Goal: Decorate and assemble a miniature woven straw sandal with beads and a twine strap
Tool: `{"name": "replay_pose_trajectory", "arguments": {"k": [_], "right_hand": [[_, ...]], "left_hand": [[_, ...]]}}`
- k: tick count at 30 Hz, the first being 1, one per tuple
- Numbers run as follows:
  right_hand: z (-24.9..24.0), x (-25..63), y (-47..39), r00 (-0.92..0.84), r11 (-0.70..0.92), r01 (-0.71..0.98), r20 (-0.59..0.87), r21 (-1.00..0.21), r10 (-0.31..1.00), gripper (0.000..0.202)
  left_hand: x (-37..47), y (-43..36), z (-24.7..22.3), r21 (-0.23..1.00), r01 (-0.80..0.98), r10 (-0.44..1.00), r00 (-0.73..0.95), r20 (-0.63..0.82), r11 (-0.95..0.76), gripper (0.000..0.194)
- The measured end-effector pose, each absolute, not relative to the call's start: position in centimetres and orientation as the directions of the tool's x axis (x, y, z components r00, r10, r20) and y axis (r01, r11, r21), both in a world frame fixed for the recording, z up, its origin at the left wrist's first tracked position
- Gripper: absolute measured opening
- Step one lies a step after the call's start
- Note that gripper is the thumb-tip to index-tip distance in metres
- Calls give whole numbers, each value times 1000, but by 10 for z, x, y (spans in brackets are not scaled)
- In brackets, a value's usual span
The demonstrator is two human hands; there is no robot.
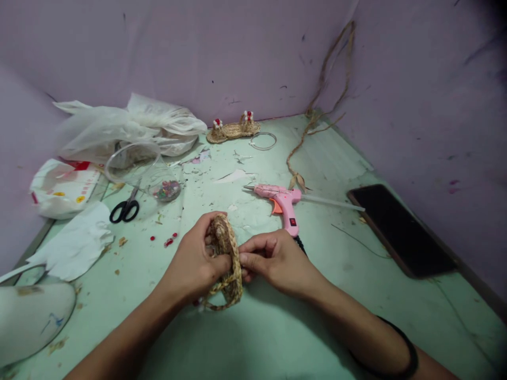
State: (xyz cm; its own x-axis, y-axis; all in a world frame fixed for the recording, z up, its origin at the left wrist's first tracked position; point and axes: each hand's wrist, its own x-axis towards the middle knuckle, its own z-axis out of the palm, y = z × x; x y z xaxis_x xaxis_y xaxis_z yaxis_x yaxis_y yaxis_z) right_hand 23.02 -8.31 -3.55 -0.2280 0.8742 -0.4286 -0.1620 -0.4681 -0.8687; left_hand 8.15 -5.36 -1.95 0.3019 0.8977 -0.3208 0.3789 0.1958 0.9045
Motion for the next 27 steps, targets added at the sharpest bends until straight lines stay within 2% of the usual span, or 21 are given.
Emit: {"name": "replay_pose_trajectory", "arguments": {"k": [5, 9, 12, 15, 20, 23, 27], "right_hand": [[-36, 230, -90, -125, -249, 26, -250, -968, 960, 11], [-37, 229, -93, -101, -136, 134, -150, -982, 983, 8], [-40, 227, -91, -146, -178, 88, -189, -980, 971, 6], [-45, 226, -88, -220, -260, -53, -243, -964, 945, 5], [-51, 228, -84, -415, -448, -344, -295, -825, 861, 15], [-51, 228, -84, -431, -458, -375, -285, -806, 856, 17], [-47, 226, -87, -320, -379, -308, -281, -872, 905, 11]], "left_hand": [[80, -55, -23, 875, 473, 920, 287, -268, 108, 57], [79, -54, -21, 896, 421, 900, 323, -293, 141, 57], [80, -51, -18, 908, 369, 865, 368, -340, 200, 58], [81, -48, -16, 909, 333, 846, 381, -372, 249, 57], [80, -46, -20, 910, 256, 812, 417, -407, 325, 60], [76, -44, -25, 913, 178, 786, 466, -406, 367, 60], [68, -43, -24, 922, 178, 776, 500, -385, 343, 62]]}}
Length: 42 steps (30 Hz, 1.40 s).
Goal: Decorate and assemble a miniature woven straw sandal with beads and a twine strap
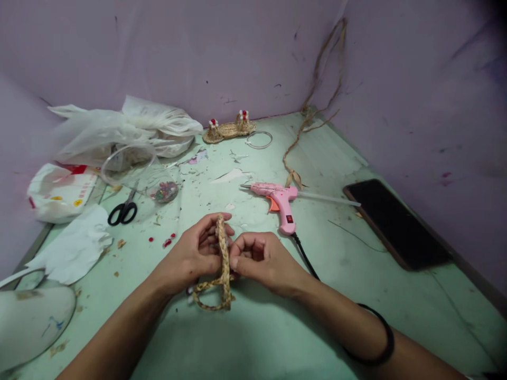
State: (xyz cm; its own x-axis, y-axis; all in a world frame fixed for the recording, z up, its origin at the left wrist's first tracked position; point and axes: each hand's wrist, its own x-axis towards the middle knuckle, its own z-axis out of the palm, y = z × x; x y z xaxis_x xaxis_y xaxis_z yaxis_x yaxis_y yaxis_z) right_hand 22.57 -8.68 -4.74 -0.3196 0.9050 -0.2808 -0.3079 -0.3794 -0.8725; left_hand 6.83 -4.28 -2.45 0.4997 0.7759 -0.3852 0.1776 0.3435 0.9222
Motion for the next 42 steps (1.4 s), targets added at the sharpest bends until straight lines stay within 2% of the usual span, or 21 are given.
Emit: {"name": "replay_pose_trajectory", "arguments": {"k": [2, 5, 8, 10, 12, 13, 15, 19, 23, 29, 34, 42], "right_hand": [[-45, 224, -88, -246, -360, -311, -291, -880, 924, 11], [-42, 222, -88, -182, -366, -356, -320, -860, 930, 15], [-42, 219, -87, -162, -383, -397, -347, -834, 924, 16], [-44, 218, -88, -143, -374, -420, -347, -827, 927, 17], [-46, 217, -88, -140, -371, -433, -345, -822, 928, 19], [-46, 217, -87, -143, -372, -437, -346, -819, 927, 19], [-46, 217, -87, -149, -377, -443, -348, -813, 926, 19], [-45, 217, -85, -172, -391, -468, -353, -792, 920, 21], [-47, 215, -84, -185, -413, -483, -371, -772, 910, 20], [-51, 209, -85, -160, -412, -416, -381, -811, 911, 11], [-55, 205, -85, -151, -395, -387, -365, -833, 919, 11], [-61, 197, -81, -130, -304, -252, -279, -919, 951, 10]], "left_hand": [[67, -45, -20, 917, 288, 820, 426, -381, 277, 59], [69, -55, -12, 859, 458, 908, 218, -358, 229, 55], [72, -65, -7, 789, 594, 976, 24, -217, 161, 51], [72, -67, -5, 744, 665, 980, 95, -172, 66, 29], [69, -65, -4, 769, 637, 932, 253, -260, 41, 11], [67, -64, -3, 795, 602, 900, 306, -309, 68, 9], [65, -61, -2, 823, 549, 872, 322, -369, 146, 11], [67, -59, -2, 820, 512, 896, 191, -400, 257, 21], [64, -54, -3, 796, 514, 889, 127, -440, 321, 19], [53, -39, -12, 829, 398, 844, 201, -497, 393, 12], [51, -35, -10, 820, 433, 812, 275, -515, 374, 11], [53, -32, -10, 791, 359, 740, 303, -600, 495, 10]]}}
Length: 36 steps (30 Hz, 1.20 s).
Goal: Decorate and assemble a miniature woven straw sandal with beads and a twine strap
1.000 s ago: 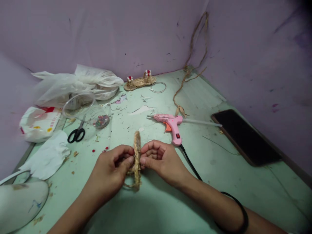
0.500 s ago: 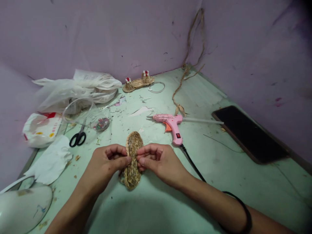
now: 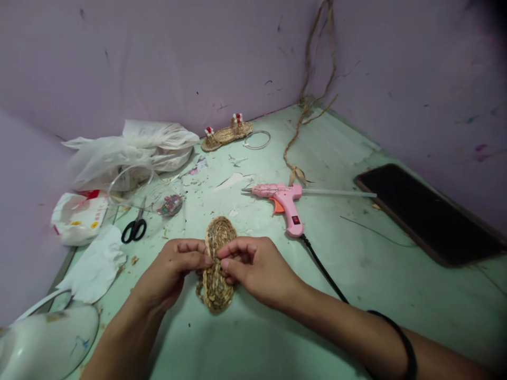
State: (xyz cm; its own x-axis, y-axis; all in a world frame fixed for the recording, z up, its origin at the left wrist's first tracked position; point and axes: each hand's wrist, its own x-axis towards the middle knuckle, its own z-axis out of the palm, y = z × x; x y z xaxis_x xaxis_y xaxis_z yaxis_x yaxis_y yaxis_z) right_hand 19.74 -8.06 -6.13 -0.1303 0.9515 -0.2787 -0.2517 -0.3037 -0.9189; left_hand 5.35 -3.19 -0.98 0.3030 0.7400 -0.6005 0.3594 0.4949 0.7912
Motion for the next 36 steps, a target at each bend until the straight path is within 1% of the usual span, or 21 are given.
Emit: {"name": "replay_pose_trajectory", "arguments": {"k": [4, 6, 8, 11, 13, 15, 18, 20, 22, 26, 29, 32, 36], "right_hand": [[-60, 196, -80, -94, -306, -204, -293, -930, 952, 10], [-58, 195, -82, -51, -265, -152, -260, -952, 964, 11], [-57, 196, -83, -12, -178, -93, -178, -980, 984, 15], [-58, 196, -85, 24, -17, 24, -17, -1000, 1000, 20], [-59, 196, -85, 38, 36, 101, 40, -994, 999, 20], [-62, 195, -84, 49, 20, 111, 25, -994, 998, 19], [-64, 193, -82, 60, -52, 57, -49, -997, 997, 17], [-64, 193, -82, 69, -50, 66, -46, -997, 997, 13], [-64, 194, -83, 72, -7, 102, 0, -995, 997, 10], [-66, 199, -83, 33, 156, 187, 165, -970, 986, 10], [-66, 204, -82, -50, 278, 298, 276, -913, 960, 12], [-64, 208, -80, -110, 311, 382, 291, -870, 950, 10], [-61, 210, -79, -152, 304, 431, 263, -850, 953, 7]], "left_hand": [[53, -30, -11, 781, 365, 727, 306, -615, 507, 10], [52, -29, -11, 783, 370, 727, 311, -612, 501, 10], [52, -29, -12, 783, 372, 724, 318, -613, 499, 10], [52, -29, -14, 783, 363, 725, 314, -614, 506, 10], [54, -30, -15, 785, 351, 731, 304, -611, 510, 10], [56, -30, -16, 789, 332, 736, 298, -608, 517, 10], [59, -32, -17, 791, 299, 741, 287, -608, 533, 10], [60, -32, -17, 788, 290, 741, 276, -613, 544, 9], [60, -32, -17, 787, 286, 742, 268, -614, 547, 9], [60, -33, -17, 788, 283, 744, 268, -612, 546, 9], [61, -34, -17, 786, 271, 736, 279, -617, 556, 9], [63, -36, -18, 788, 251, 727, 304, -615, 562, 9], [63, -37, -19, 793, 254, 728, 313, -610, 554, 11]]}}
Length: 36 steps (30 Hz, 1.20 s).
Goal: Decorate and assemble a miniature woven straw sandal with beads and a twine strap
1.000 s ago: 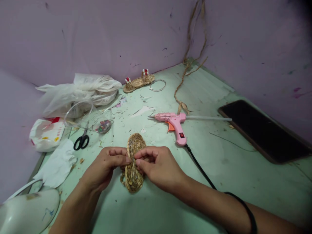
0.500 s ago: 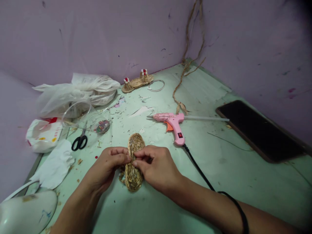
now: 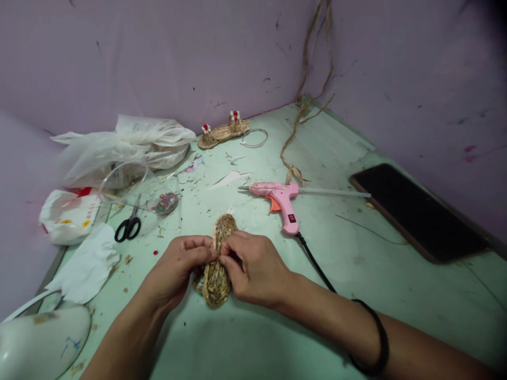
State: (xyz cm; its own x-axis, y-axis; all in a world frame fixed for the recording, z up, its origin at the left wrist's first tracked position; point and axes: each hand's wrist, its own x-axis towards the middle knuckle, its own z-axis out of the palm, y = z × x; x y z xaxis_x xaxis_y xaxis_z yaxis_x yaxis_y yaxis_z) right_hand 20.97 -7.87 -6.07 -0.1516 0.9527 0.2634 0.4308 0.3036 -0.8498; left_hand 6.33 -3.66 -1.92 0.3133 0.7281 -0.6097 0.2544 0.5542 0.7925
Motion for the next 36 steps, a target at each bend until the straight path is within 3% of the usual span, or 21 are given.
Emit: {"name": "replay_pose_trajectory", "arguments": {"k": [15, 25, 31, 36], "right_hand": [[-60, 217, -85, -160, 317, 242, 285, -917, 945, 12], [-59, 220, -84, -139, 64, 117, 48, -991, 989, 21], [-43, 235, -81, -289, -110, 216, -172, -970, 942, 12], [-23, 271, -83, -222, -125, 539, -283, -833, 933, 27]], "left_hand": [[61, -34, -23, 799, 310, 760, 266, -593, 515, 16], [60, -34, -22, 796, 344, 756, 278, -593, 498, 14], [54, -30, -16, 806, 379, 766, 295, -571, 454, 14], [45, -20, -9, 829, 409, 814, 274, -511, 383, 10]]}}
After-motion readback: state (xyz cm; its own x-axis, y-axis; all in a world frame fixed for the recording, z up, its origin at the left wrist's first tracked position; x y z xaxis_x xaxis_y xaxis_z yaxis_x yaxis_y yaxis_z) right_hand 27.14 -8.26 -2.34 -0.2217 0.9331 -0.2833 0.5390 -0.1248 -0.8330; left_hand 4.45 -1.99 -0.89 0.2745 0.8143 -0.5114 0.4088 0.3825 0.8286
